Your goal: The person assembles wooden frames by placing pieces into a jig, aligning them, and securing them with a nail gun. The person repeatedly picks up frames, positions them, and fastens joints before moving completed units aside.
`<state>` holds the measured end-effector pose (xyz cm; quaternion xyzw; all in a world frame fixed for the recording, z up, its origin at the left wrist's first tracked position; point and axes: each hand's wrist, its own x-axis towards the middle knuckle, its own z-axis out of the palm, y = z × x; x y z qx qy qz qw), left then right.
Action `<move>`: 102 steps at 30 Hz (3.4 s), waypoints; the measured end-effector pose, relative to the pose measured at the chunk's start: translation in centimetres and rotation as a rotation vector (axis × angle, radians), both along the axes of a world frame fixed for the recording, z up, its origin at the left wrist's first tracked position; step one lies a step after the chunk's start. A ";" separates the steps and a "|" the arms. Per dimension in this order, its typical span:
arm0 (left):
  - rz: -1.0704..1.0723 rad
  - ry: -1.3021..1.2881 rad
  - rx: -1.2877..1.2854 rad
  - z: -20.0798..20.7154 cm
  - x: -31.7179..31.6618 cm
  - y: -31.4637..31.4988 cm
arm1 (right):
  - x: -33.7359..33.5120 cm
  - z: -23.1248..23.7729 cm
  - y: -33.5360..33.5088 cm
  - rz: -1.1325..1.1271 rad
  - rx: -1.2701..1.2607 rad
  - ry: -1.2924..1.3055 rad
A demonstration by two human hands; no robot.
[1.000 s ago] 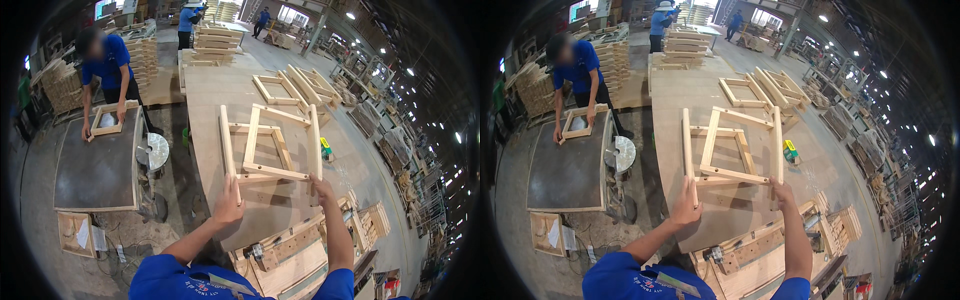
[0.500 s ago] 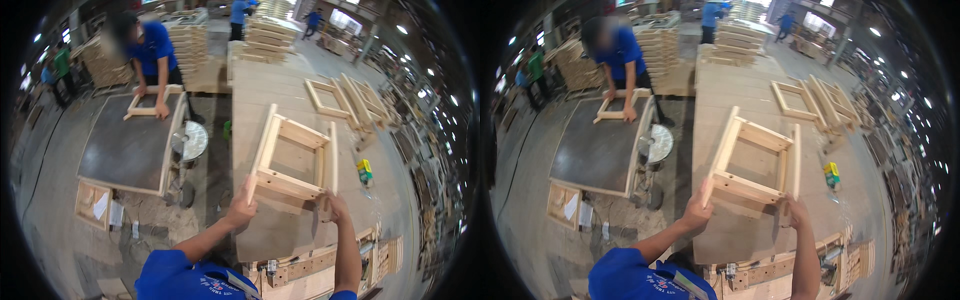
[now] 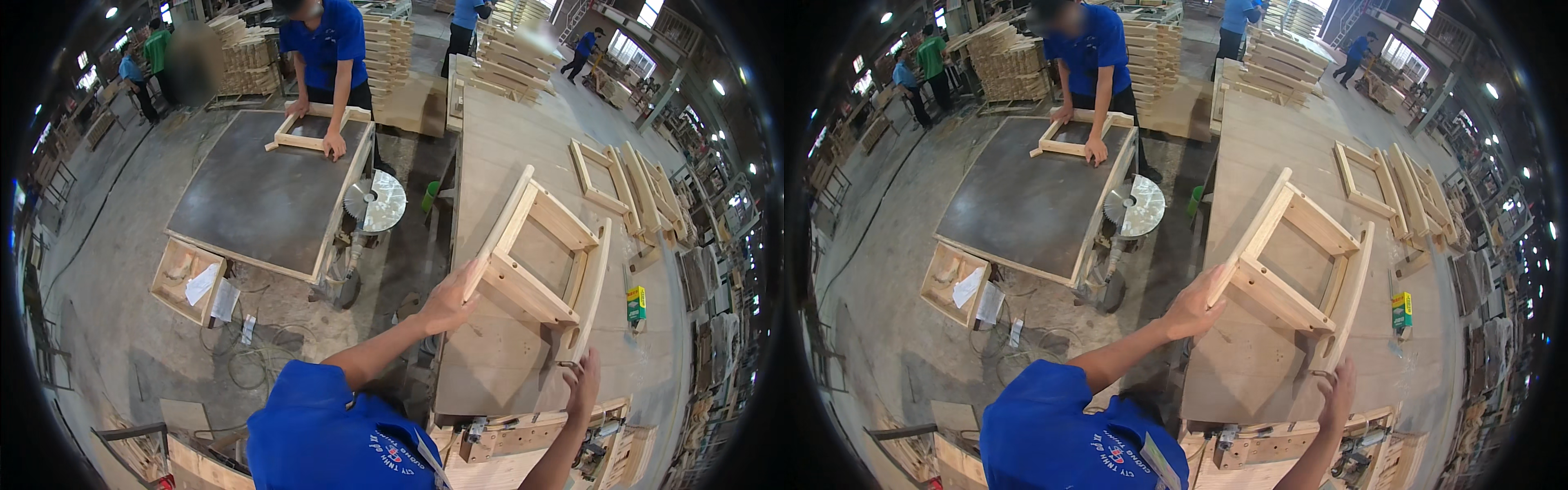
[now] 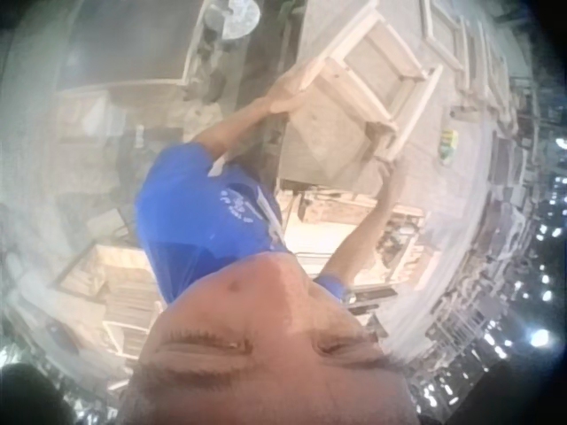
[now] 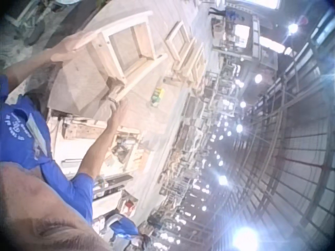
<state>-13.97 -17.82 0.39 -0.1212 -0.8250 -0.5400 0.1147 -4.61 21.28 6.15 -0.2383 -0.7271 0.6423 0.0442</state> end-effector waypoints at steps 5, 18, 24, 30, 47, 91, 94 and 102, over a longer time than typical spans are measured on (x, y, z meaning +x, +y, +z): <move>0.116 0.206 -0.042 2.9 2.3 -0.1 | 16.9 0.2 0.5 -0.247 -0.039 -0.026; -1.020 -0.073 0.010 3.7 18.5 16.9 | 48.6 -4.3 -20.7 -0.910 0.168 -0.077; -1.690 0.340 -0.143 4.3 37.4 23.8 | 65.5 -0.8 -36.7 -1.505 0.328 -0.276; -2.067 0.371 -0.061 6.7 48.8 23.3 | 81.9 2.1 -51.7 -2.331 0.683 -1.654; -2.213 0.311 -0.072 4.5 50.7 25.9 | 85.4 10.3 -61.5 -2.751 0.672 -0.476; -1.115 0.478 -0.008 4.9 27.5 31.5 | 50.3 1.4 -10.2 -1.318 0.649 -0.155; -1.430 0.540 -0.016 4.9 30.2 28.4 | 52.1 -1.8 -9.6 -1.367 0.329 -0.116; -1.707 0.518 -0.382 -3.0 32.6 27.0 | 50.2 -7.7 -4.6 -1.294 0.126 -0.124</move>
